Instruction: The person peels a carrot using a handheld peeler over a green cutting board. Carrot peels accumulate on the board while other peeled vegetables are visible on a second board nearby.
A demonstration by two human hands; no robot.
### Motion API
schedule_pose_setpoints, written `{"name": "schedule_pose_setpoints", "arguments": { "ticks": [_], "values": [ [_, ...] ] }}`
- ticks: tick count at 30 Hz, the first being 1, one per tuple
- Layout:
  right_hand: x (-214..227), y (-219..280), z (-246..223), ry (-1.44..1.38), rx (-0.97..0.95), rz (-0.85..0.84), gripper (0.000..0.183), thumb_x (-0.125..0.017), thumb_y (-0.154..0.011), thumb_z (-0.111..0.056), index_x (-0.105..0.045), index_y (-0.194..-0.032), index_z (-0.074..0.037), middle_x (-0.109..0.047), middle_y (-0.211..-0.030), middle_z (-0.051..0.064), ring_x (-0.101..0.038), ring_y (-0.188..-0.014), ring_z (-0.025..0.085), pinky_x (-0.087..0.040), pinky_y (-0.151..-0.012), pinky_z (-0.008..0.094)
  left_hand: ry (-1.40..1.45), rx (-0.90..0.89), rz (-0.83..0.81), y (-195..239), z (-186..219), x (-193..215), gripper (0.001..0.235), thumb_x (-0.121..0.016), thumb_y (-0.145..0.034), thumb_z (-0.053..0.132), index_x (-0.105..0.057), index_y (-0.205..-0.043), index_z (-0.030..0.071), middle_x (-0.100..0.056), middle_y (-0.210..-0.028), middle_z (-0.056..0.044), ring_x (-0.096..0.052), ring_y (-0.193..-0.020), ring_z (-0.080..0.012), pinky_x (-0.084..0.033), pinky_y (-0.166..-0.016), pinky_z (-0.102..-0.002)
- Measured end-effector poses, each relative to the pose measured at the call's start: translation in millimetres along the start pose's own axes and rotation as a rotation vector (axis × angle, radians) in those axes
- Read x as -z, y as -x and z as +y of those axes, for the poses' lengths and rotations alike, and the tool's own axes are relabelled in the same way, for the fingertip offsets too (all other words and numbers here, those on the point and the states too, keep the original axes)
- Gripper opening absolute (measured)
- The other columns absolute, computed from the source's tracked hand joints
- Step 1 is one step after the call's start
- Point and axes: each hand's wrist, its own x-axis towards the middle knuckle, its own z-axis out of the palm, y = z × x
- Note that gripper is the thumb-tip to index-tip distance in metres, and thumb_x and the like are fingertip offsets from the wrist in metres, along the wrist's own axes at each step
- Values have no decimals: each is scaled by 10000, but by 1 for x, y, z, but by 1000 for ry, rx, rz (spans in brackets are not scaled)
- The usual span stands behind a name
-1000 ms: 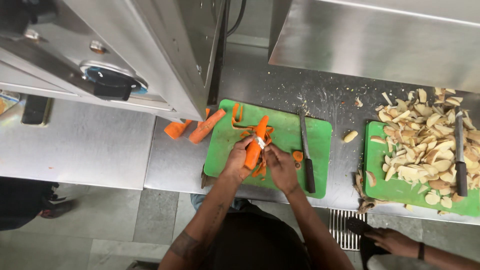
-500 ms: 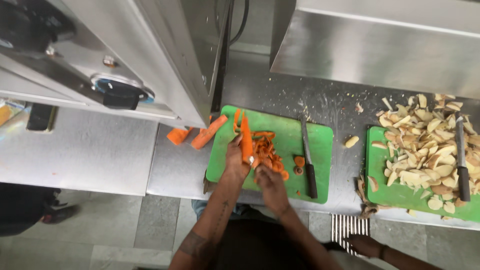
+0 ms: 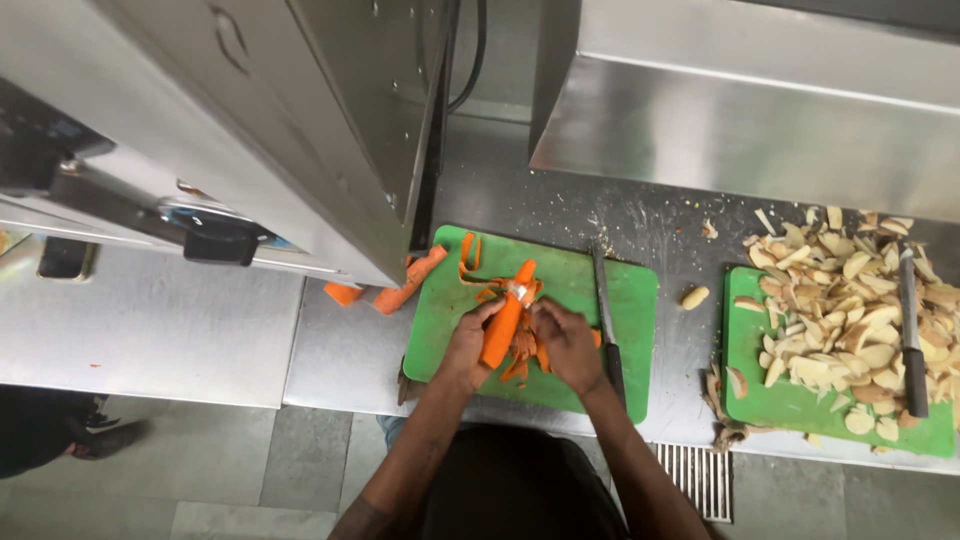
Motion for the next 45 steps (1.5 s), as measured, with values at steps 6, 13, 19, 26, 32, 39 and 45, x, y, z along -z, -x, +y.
{"name": "schedule_pose_setpoints", "arguments": {
  "ticks": [6, 13, 19, 26, 32, 39, 45],
  "values": [
    [-34, 32, -4, -41, 100, -167, 191, -520, -994, -172, -611, -929, -18, -591, -695, 33, -586, -621, 99, -474, -581, 285, -115, 70, 339, -30, 25, -6, 431, -561, -970, 377, -619, -1247, 51, -716, -1016, -156, -683, -833, -264, -582, -769, -414],
    [-15, 8, 15, -669, -109, -155, 194, -479, -1026, -181, -588, -952, -39, -459, -727, -31, -367, -615, 89, -306, -532, 260, -59, -32, 199, -18, 35, -18, 387, -599, -943, 354, -654, -1251, 128, -698, -1065, -39, -671, -902, -182, -573, -797, -369],
    [17, -39, 17, -203, -26, 79, 301, -478, -1089, -207, -572, -869, -24, -420, -654, -27, -360, -566, 88, -318, -506, 273, -173, 8, 22, 8, 21, -14, 344, -589, -959, 304, -652, -1195, 61, -696, -1051, -68, -674, -918, -175, -557, -787, -338],
    [22, -48, 0, 51, 83, 192, 204, -512, -1017, -158, -613, -921, -9, -526, -628, 53, -476, -544, 128, -416, -522, 309, -201, 107, -54, 1, 19, -13, 355, -586, -968, 285, -674, -1173, 9, -717, -1014, -107, -695, -871, -175, -573, -788, -319],
    [11, -43, 19, 106, -20, 219, 203, -527, -1021, -163, -637, -929, -19, -531, -588, 63, -491, -492, 156, -409, -492, 344, -238, 107, -31, -7, 7, -17, 395, -571, -970, 317, -660, -1151, -22, -722, -963, -137, -683, -773, -194, -571, -693, -325],
    [12, -27, 30, -665, -307, -286, 210, -488, -1065, -161, -565, -898, -59, -418, -646, -42, -349, -524, 77, -293, -464, 243, -239, 119, 52, -17, 22, -14, 370, -536, -976, 375, -633, -1158, 68, -711, -940, -65, -697, -779, -168, -546, -599, -310],
    [32, -23, 10, -566, -429, -68, 317, -452, -1033, -261, -521, -785, -75, -382, -555, 9, -292, -449, 107, -257, -423, 270, -117, 165, -16, -6, 30, -8, 377, -584, -1029, 433, -610, -1159, 79, -649, -862, -103, -645, -699, -203, -547, -603, -313]
  ]
}}
